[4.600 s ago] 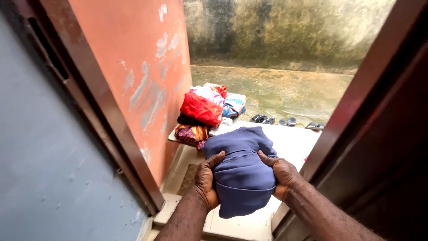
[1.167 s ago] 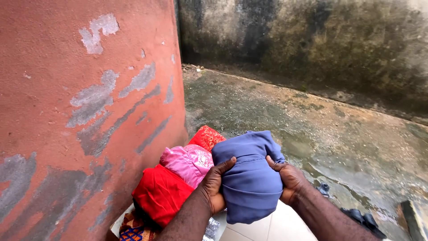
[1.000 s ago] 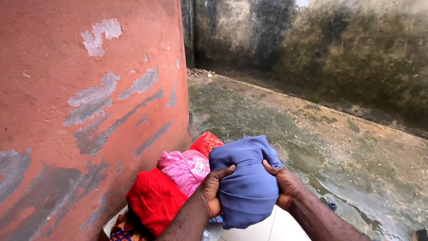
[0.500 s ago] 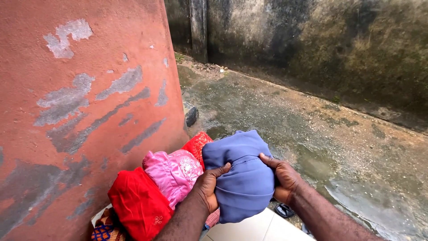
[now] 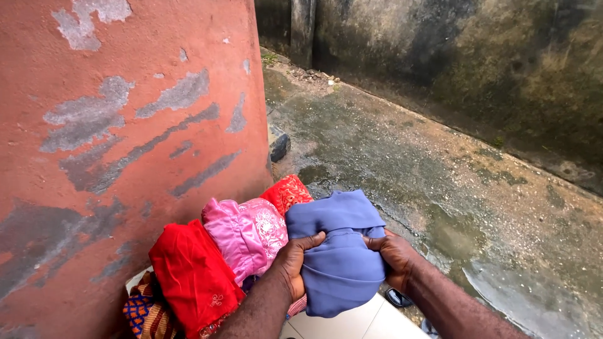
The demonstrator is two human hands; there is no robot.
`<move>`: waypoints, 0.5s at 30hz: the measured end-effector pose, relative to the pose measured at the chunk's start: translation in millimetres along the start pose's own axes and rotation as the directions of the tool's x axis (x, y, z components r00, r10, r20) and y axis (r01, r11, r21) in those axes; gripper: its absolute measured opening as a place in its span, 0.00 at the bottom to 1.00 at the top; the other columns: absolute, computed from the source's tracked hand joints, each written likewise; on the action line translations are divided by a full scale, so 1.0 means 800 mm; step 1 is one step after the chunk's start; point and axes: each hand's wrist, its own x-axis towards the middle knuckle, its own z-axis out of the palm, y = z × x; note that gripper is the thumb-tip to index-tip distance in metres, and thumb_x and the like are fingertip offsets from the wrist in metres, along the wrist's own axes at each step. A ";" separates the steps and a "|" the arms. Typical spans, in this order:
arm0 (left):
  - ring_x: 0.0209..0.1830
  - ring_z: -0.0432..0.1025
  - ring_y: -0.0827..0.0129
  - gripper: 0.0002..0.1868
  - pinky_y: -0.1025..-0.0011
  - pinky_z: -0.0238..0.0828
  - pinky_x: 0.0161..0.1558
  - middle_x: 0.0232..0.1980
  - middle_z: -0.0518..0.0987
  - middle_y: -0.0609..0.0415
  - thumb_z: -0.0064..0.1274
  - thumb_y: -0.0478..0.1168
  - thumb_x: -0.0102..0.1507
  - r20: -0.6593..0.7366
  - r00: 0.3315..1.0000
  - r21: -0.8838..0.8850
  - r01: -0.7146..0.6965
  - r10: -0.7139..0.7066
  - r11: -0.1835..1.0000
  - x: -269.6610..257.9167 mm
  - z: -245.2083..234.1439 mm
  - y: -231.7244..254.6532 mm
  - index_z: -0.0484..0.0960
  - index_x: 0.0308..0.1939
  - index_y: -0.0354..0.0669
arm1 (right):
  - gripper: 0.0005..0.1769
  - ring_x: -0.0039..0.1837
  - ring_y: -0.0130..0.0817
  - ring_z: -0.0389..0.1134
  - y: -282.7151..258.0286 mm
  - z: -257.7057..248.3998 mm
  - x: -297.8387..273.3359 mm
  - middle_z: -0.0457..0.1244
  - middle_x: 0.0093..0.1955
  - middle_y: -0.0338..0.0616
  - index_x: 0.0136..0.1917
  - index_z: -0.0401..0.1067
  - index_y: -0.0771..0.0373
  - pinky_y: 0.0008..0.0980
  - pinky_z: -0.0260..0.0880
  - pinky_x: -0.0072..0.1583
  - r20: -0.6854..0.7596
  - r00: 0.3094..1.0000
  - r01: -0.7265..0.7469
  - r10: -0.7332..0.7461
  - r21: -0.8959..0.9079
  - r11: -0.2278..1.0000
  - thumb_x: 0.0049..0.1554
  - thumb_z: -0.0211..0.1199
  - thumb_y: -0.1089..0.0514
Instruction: The person is packing and organizing clothes inside a suitcase.
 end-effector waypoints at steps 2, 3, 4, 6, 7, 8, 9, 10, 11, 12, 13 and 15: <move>0.52 0.80 0.47 0.29 0.41 0.75 0.60 0.53 0.84 0.39 0.64 0.45 0.56 -0.028 1.000 0.003 0.004 -0.004 1.000 0.003 0.003 0.010 0.78 0.58 0.36 | 0.24 0.58 0.49 0.73 -0.002 0.002 0.017 0.70 0.59 0.53 0.68 0.68 0.61 0.58 0.75 0.61 -0.011 1.000 0.017 -0.017 -0.006 1.000 0.58 0.57 0.64; 0.52 0.80 0.48 0.29 0.41 0.74 0.60 0.54 0.85 0.39 0.63 0.45 0.56 -0.055 0.998 0.016 0.015 -0.014 1.000 0.003 0.004 0.013 0.78 0.59 0.37 | 0.24 0.58 0.49 0.73 -0.001 0.002 0.025 0.70 0.59 0.53 0.68 0.68 0.60 0.60 0.75 0.61 -0.026 0.999 0.039 -0.039 -0.001 0.999 0.57 0.56 0.67; 0.52 0.80 0.48 0.29 0.41 0.74 0.60 0.54 0.85 0.39 0.63 0.45 0.56 -0.060 0.998 0.005 0.008 -0.008 1.000 0.009 -0.003 0.018 0.78 0.59 0.37 | 0.24 0.58 0.49 0.73 -0.007 0.012 0.026 0.70 0.59 0.53 0.68 0.68 0.60 0.60 0.75 0.61 -0.019 0.999 0.032 -0.032 -0.010 0.999 0.57 0.56 0.67; 0.54 0.80 0.47 0.31 0.42 0.74 0.61 0.55 0.84 0.38 0.64 0.47 0.56 0.021 0.999 -0.043 0.033 -0.032 0.999 0.024 -0.018 0.027 0.78 0.60 0.36 | 0.24 0.58 0.50 0.73 -0.016 0.032 0.027 0.69 0.60 0.53 0.69 0.67 0.58 0.62 0.75 0.61 -0.094 0.996 -0.014 0.011 -0.031 0.999 0.59 0.56 0.67; 0.54 0.80 0.47 0.31 0.42 0.74 0.61 0.55 0.84 0.38 0.64 0.47 0.56 0.012 0.999 -0.053 0.030 -0.029 0.998 0.019 -0.018 0.032 0.78 0.60 0.36 | 0.24 0.58 0.50 0.73 -0.017 0.038 0.031 0.69 0.60 0.53 0.69 0.67 0.58 0.62 0.75 0.61 -0.088 0.996 -0.025 0.022 -0.037 0.999 0.59 0.56 0.67; 0.54 0.80 0.47 0.32 0.42 0.74 0.60 0.55 0.84 0.38 0.65 0.47 0.55 0.001 0.999 -0.043 0.035 -0.035 0.998 0.015 -0.019 0.037 0.78 0.60 0.35 | 0.23 0.58 0.50 0.73 -0.019 0.045 0.034 0.69 0.60 0.53 0.68 0.67 0.58 0.61 0.75 0.61 -0.098 0.995 -0.036 0.032 -0.036 0.999 0.59 0.56 0.66; 0.54 0.80 0.47 0.33 0.41 0.74 0.60 0.55 0.84 0.38 0.66 0.48 0.55 -0.009 0.999 -0.037 0.036 -0.037 0.999 0.012 -0.019 0.044 0.78 0.60 0.34 | 0.23 0.59 0.50 0.73 -0.022 0.052 0.040 0.69 0.60 0.53 0.68 0.68 0.59 0.60 0.75 0.61 -0.105 0.994 -0.046 0.042 -0.040 0.998 0.60 0.56 0.65; 0.54 0.80 0.47 0.33 0.41 0.74 0.60 0.55 0.84 0.38 0.66 0.48 0.55 -0.017 0.999 -0.052 0.029 -0.030 0.998 0.014 -0.026 0.040 0.78 0.60 0.34 | 0.23 0.59 0.50 0.73 -0.020 0.051 0.049 0.69 0.60 0.53 0.68 0.68 0.59 0.60 0.75 0.61 -0.097 0.994 -0.057 0.052 -0.051 0.997 0.60 0.56 0.65; 0.55 0.80 0.47 0.33 0.42 0.74 0.61 0.56 0.84 0.39 0.67 0.46 0.54 0.000 1.000 -0.073 0.000 0.000 0.997 0.016 -0.030 0.041 0.78 0.60 0.36 | 0.24 0.59 0.49 0.73 -0.018 0.051 0.059 0.69 0.61 0.52 0.68 0.68 0.57 0.60 0.75 0.61 -0.095 0.995 -0.034 0.029 -0.060 0.998 0.59 0.56 0.67; 0.56 0.79 0.48 0.33 0.42 0.73 0.63 0.57 0.84 0.41 0.68 0.45 0.54 0.018 0.999 -0.095 -0.029 0.031 0.995 0.018 -0.034 0.041 0.78 0.61 0.38 | 0.25 0.59 0.48 0.73 -0.017 0.051 0.067 0.69 0.61 0.50 0.68 0.67 0.56 0.59 0.75 0.62 -0.092 0.996 -0.011 0.005 -0.068 0.998 0.58 0.57 0.69; 0.56 0.79 0.48 0.33 0.42 0.73 0.63 0.57 0.84 0.41 0.68 0.45 0.54 0.003 0.999 -0.109 -0.042 0.042 0.993 0.015 -0.032 0.043 0.78 0.61 0.38 | 0.25 0.59 0.48 0.73 -0.021 0.057 0.069 0.69 0.61 0.50 0.68 0.67 0.56 0.59 0.75 0.62 -0.078 0.997 -0.023 0.017 -0.079 0.997 0.58 0.57 0.69; 0.56 0.79 0.49 0.33 0.42 0.72 0.63 0.57 0.84 0.43 0.68 0.42 0.53 -0.003 0.998 -0.104 -0.070 0.070 0.992 0.013 -0.031 0.047 0.78 0.61 0.38 | 0.25 0.57 0.50 0.73 -0.028 0.068 0.075 0.69 0.60 0.52 0.68 0.68 0.56 0.58 0.75 0.60 -0.084 0.996 -0.053 0.042 -0.132 0.990 0.57 0.56 0.69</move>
